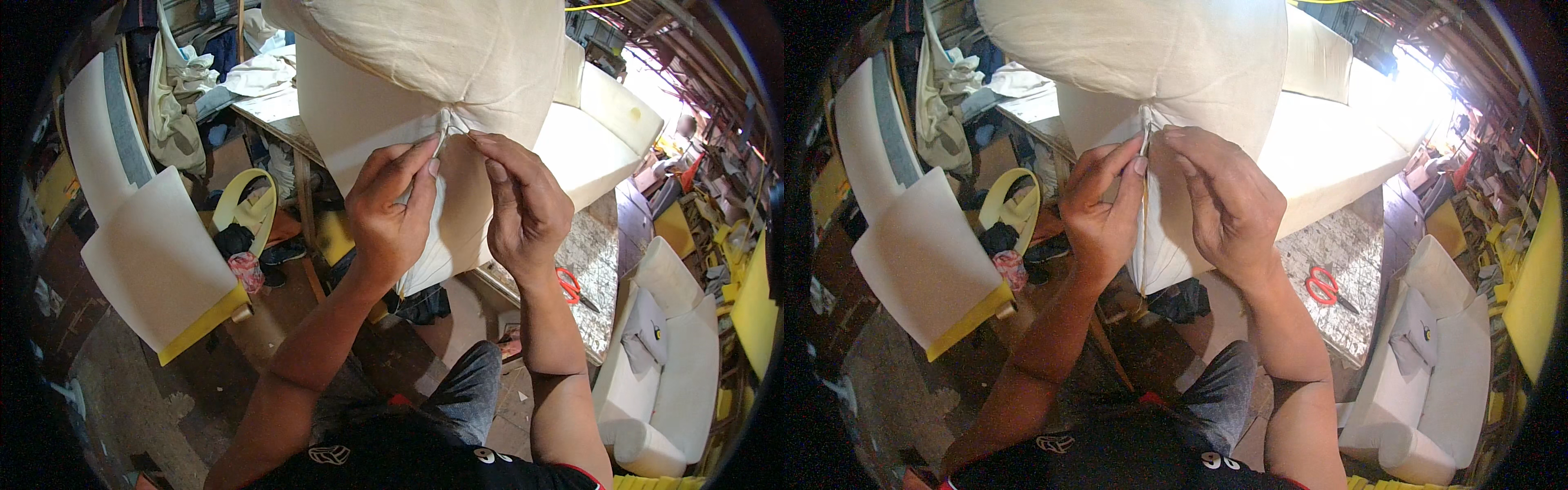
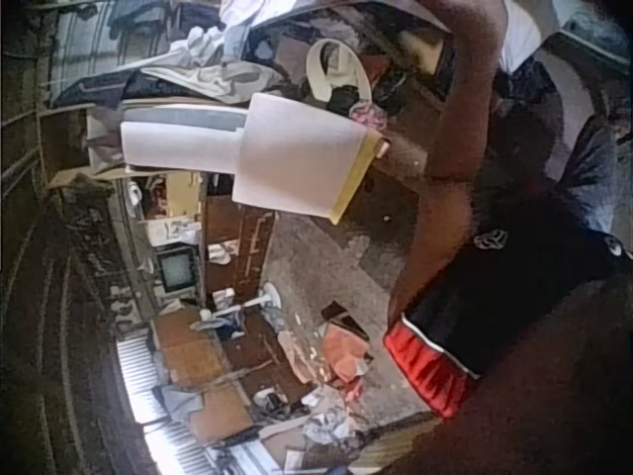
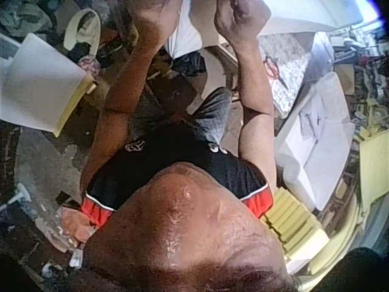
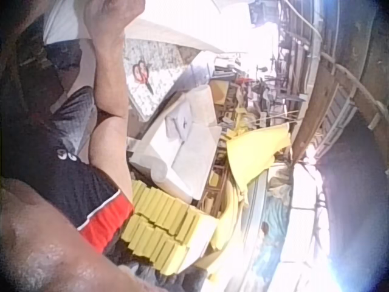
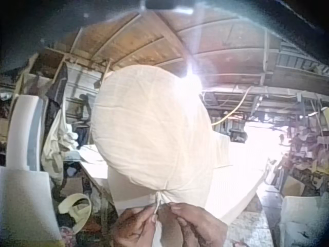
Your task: The person hand-sews a white fabric cover onto a piece of furniture using a needle and thread. They repeatedly insert the needle through the fabric, pull the thread, and tighten the seam to secure the cover in place.
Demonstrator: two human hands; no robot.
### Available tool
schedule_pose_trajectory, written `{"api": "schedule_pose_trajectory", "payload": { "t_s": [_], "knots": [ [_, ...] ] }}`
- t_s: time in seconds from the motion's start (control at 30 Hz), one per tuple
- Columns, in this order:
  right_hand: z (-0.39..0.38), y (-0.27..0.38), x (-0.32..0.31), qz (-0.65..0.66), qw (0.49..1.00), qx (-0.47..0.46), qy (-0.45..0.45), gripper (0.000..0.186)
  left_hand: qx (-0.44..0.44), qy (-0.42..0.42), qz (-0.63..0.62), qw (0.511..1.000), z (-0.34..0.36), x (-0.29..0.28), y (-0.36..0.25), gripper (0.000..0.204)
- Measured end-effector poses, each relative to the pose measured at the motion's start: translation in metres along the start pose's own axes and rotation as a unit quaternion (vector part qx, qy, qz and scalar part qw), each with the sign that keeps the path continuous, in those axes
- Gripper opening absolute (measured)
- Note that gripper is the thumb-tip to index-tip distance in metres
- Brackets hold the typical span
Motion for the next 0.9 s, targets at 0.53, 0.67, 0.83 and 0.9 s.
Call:
{"api": "schedule_pose_trajectory", "payload": {
  "t_s": [0.53,0.67,0.83,0.9],
  "knots": [
    [0.0009,-0.0021,0.0024,0.009,1.0,-0.001,0.009,0.017,0.014,0.006,0.0,1.0,0.001,0.0004,-0.0013,0.031],
    [0.0026,0.0009,0.0021,-0.002,1.0,-0.007,0.009,0.016,0.001,0.006,-0.01,1.0,0.0011,0.0001,-0.0009,0.031],
    [0.0066,0.0021,0.0014,-0.016,1.0,-0.011,0.0,0.024,0.01,0.014,-0.002,1.0,0.0015,-0.0005,-0.0018,0.032],
    [0.0089,-0.0038,0.0011,-0.016,1.0,0.017,-0.002,0.021,0.011,0.014,0.002,1.0,0.0014,-0.0005,-0.0022,0.032]
  ]
}}
Point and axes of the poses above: each hand's wrist, its own z-axis towards the middle knuckle, its own x-axis out of the palm, y = z × x, the point moved 9 cm from there along z, towards the middle knuckle, and after that the axes turned 11 degrees about x, right-handed, at the moved point
